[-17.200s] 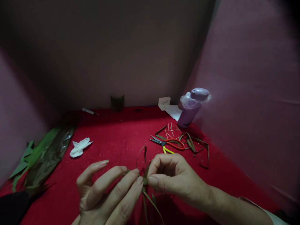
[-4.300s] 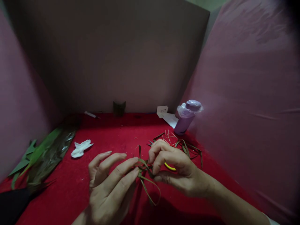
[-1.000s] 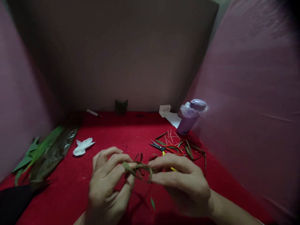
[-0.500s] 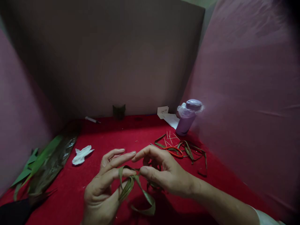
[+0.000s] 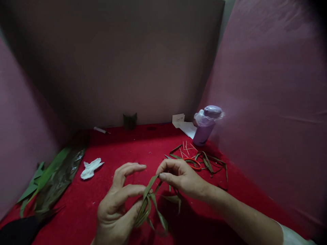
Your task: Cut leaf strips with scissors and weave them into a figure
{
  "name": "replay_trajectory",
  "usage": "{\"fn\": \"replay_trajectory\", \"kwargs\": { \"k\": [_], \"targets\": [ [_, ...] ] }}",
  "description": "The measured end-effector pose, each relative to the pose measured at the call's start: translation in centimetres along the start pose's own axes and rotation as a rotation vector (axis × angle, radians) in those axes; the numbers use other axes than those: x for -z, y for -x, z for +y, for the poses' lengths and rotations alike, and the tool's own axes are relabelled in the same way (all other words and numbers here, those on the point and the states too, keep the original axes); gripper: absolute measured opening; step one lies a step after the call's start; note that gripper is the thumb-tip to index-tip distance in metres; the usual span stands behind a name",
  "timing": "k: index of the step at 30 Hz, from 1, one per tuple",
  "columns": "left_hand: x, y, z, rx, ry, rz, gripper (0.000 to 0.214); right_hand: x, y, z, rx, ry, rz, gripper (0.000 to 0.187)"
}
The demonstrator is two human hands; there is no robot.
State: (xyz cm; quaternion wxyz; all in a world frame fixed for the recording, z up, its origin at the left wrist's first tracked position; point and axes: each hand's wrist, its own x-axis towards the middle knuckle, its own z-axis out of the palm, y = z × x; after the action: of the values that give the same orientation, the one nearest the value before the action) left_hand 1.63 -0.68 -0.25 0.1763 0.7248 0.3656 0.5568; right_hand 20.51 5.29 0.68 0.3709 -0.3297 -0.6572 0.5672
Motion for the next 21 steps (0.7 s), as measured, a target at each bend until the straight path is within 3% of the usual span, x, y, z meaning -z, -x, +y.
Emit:
{"fn": "replay_trajectory", "kwargs": {
  "k": [4, 11, 21],
  "targets": [
    [0.1, 0.0, 0.0, -0.044, -0.034, -0.024, 0.026, 1.1, 0.0, 0.4, 0.066, 0.234, 0.089, 0.006],
    [0.3, -0.1, 0.0, -0.036, -0.029, -0.026, 0.025, 1.9, 0.2, 0.6, 0.251, 0.506, 0.191, 0.009],
    [0.1, -0.2, -0.2, -0.033, -0.032, -0.041, 0.026, 2.1, 0.4, 0.1, 0.362, 0.61, 0.243, 0.022]
  ]
}}
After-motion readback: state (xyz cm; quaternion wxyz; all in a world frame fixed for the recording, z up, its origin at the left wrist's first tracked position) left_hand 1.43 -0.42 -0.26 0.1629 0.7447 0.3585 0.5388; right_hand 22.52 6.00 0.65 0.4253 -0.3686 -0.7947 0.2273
